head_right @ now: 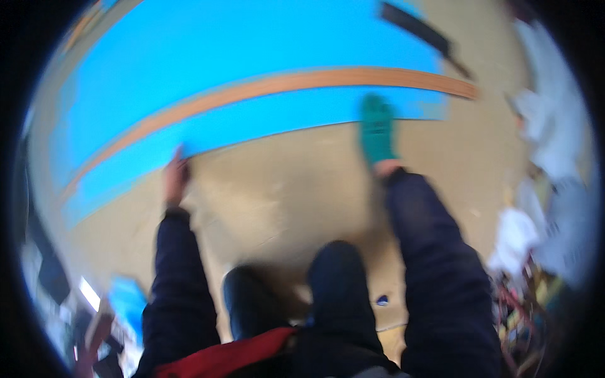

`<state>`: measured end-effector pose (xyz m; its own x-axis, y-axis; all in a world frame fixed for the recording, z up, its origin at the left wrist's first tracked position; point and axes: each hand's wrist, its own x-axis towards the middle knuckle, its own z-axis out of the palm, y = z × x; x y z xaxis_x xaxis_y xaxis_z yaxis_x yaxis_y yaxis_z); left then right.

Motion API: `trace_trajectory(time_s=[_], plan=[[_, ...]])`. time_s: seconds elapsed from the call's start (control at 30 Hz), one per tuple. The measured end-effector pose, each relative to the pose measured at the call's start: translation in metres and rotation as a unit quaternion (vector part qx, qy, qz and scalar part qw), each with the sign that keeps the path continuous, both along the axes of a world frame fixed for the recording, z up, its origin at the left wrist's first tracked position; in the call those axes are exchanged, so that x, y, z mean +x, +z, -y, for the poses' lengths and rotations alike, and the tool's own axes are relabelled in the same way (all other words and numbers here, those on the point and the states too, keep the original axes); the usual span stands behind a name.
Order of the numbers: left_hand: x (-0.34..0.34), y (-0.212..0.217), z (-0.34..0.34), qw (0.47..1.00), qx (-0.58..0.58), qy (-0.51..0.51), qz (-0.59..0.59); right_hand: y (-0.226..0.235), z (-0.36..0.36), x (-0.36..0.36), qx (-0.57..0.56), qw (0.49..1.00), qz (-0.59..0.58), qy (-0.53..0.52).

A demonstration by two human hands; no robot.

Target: The person measures and cuts blue foam sheets using a tape measure, a wooden straightedge, and a utility knife. They repeatedly position the straightedge, measure, score, and fold the foam to separate cut pieces, then stack the finished pieces on the floor.

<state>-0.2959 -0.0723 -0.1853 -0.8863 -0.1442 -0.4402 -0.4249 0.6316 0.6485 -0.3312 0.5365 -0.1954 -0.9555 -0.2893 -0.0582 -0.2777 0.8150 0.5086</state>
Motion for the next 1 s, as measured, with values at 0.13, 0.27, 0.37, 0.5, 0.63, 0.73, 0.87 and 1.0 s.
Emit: trace_trajectory(time_s=[0.13,0.27,0.37,0.5,0.63,0.73,0.87,1.0], plan=[[-0.004,0.012,-0.009,0.933,0.200,0.295,0.051,0.003,-0.009,-0.022,-0.104,0.994,0.027,0.013],[-0.020,0.038,-0.030,0.800,0.317,0.509,0.009,0.029,-0.011,-0.042,-0.193,0.978,0.062,-0.045],[-0.039,0.061,-0.014,0.775,0.294,0.550,-0.101,0.056,-0.015,-0.042,-0.232,0.971,0.048,-0.023],[-0.034,0.073,0.003,0.819,0.240,0.476,-0.214,0.081,-0.028,-0.019,-0.237,0.971,-0.016,0.038],[0.024,0.055,-0.008,0.802,0.264,0.495,-0.204,0.086,-0.039,0.003,-0.225,0.973,-0.032,0.029],[0.076,0.028,-0.016,0.797,0.246,0.518,-0.190,0.081,-0.053,0.023,-0.240,0.968,-0.033,0.061],[0.146,0.002,0.016,0.966,-0.011,0.220,-0.136,0.071,-0.065,0.076,-0.379,0.919,-0.041,0.101],[0.159,0.024,0.028,0.853,0.251,0.439,-0.130,0.083,-0.038,0.142,-0.234,0.971,0.013,0.055]])
